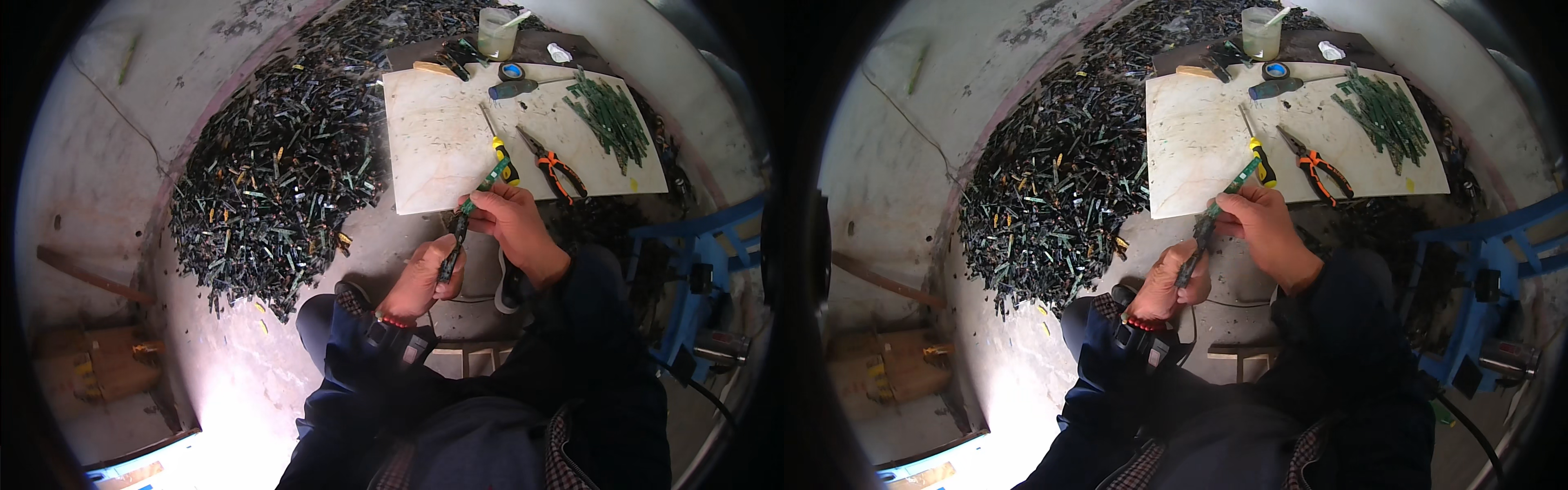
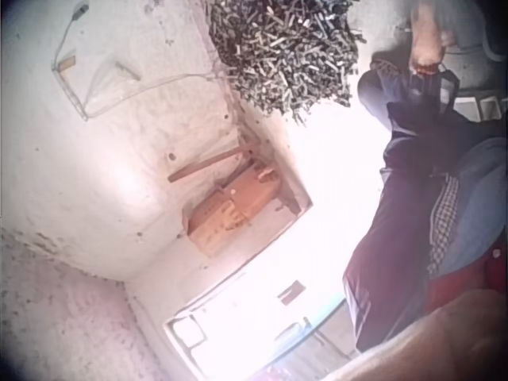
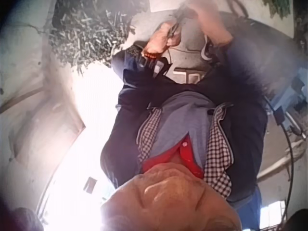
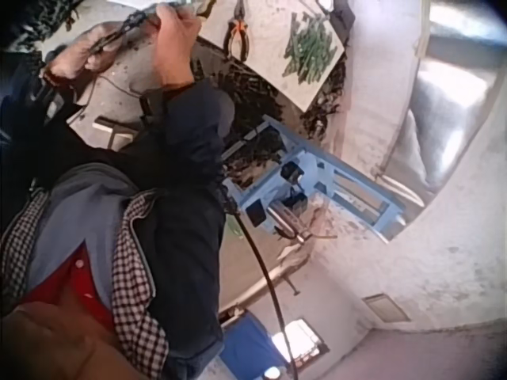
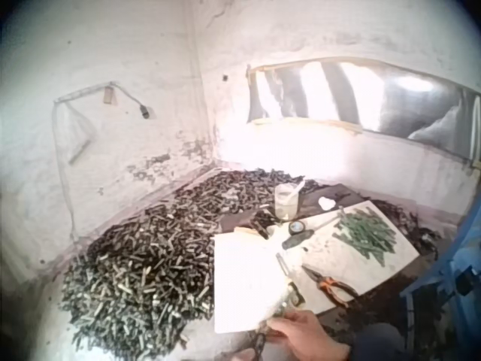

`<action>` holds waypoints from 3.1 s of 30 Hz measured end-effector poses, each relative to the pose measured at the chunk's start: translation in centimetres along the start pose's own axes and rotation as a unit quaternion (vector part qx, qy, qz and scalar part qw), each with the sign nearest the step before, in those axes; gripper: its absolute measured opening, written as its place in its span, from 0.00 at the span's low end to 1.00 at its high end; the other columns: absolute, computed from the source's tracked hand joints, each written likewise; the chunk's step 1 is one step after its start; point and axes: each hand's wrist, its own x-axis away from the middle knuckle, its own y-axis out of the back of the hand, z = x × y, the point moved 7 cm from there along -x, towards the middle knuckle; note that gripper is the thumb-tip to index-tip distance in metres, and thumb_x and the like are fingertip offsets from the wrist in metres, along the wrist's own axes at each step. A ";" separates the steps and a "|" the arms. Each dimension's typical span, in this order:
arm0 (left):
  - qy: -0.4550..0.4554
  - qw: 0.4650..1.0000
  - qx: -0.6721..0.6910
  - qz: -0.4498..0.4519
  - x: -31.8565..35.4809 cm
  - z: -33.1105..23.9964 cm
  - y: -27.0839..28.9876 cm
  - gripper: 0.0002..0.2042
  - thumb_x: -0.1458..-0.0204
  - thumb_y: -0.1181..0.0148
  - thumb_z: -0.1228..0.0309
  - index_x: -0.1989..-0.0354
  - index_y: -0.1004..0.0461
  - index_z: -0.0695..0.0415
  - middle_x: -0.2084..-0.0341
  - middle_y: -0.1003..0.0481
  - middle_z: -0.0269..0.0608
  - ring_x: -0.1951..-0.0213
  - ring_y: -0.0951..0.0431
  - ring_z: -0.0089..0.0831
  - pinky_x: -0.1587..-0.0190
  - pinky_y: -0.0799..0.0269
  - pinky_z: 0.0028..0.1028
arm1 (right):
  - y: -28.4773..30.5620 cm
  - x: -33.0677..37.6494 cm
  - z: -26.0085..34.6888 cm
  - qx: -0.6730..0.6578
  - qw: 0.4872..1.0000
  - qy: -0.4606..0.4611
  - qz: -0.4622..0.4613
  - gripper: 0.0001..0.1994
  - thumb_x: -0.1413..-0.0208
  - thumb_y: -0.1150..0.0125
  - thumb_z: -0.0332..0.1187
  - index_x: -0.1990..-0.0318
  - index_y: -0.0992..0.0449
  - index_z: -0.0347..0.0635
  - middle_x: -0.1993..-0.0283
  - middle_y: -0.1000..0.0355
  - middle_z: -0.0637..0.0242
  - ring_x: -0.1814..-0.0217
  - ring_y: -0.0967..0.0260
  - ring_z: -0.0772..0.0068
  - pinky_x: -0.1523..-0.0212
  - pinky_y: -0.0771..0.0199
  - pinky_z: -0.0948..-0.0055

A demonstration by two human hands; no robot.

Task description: The person sits on the floor and uses pliers to cut a green circuit board into smaller pieces. They then use a screwdriver to pry off components from the board and a brush to clean the surface.

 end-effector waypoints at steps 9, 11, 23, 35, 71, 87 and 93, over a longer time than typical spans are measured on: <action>0.021 0.999 0.012 -0.026 1.0 0.7 0.9 0.24 0.37 0.56 0.46 0.76 0.35 0.54 0.90 0.42 0.29 0.87 0.46 0.19 0.83 0.52 0.22 | -4.1 3.1 4.0 0.479 0.788 0.373 0.105 0.05 0.44 0.38 0.29 0.68 0.24 0.36 0.65 0.23 0.62 0.67 0.23 0.71 0.66 0.24 0.73; 0.007 1.000 -0.003 -0.004 1.1 0.5 0.6 0.25 0.37 0.55 0.46 0.76 0.35 0.54 0.90 0.42 0.28 0.87 0.46 0.19 0.83 0.52 0.22 | -1.6 1.1 2.5 0.318 0.930 0.176 0.056 0.07 0.41 0.40 0.30 0.67 0.23 0.35 0.65 0.22 0.63 0.68 0.23 0.73 0.65 0.23 0.73; 0.000 1.000 -0.024 -0.008 1.3 0.9 0.7 0.26 0.38 0.55 0.43 0.75 0.34 0.55 0.89 0.40 0.30 0.86 0.45 0.18 0.83 0.52 0.22 | -5.1 3.9 3.9 0.459 0.764 0.424 0.160 0.04 0.44 0.37 0.28 0.65 0.23 0.36 0.63 0.22 0.57 0.66 0.23 0.72 0.66 0.24 0.71; -0.021 0.998 -0.054 -0.028 0.2 -0.6 0.2 0.25 0.37 0.55 0.45 0.79 0.37 0.52 0.90 0.41 0.30 0.87 0.46 0.20 0.83 0.53 0.23 | -0.2 -0.1 0.4 0.047 0.998 0.043 -0.001 0.11 0.38 0.41 0.33 0.55 0.23 0.34 0.60 0.22 0.65 0.63 0.24 0.75 0.60 0.21 0.73; -0.046 0.996 0.029 -0.067 0.2 0.9 1.5 0.18 0.38 0.54 0.58 0.80 0.39 0.53 0.87 0.41 0.32 0.87 0.42 0.23 0.84 0.47 0.23 | -0.5 -0.1 3.2 0.157 0.968 0.196 0.015 0.11 0.40 0.39 0.36 0.60 0.22 0.36 0.62 0.23 0.67 0.62 0.27 0.80 0.60 0.27 0.79; 0.123 0.966 -0.225 -0.023 0.4 3.2 0.0 0.15 0.42 0.45 0.61 0.74 0.30 0.61 0.83 0.32 0.34 0.81 0.32 0.22 0.79 0.39 0.24 | -1.0 3.1 0.0 0.328 0.923 0.167 0.117 0.14 0.43 0.37 0.33 0.74 0.30 0.31 0.83 0.44 0.67 0.77 0.51 0.83 0.78 0.46 0.73; 0.055 0.967 -0.246 0.024 0.7 3.3 0.7 0.25 0.41 0.52 0.47 0.70 0.28 0.61 0.79 0.29 0.37 0.80 0.30 0.24 0.76 0.37 0.25 | 4.6 9.7 6.2 0.383 0.863 0.296 -0.147 0.04 0.41 0.40 0.26 0.61 0.21 0.35 0.71 0.28 0.73 0.71 0.38 0.86 0.70 0.36 0.82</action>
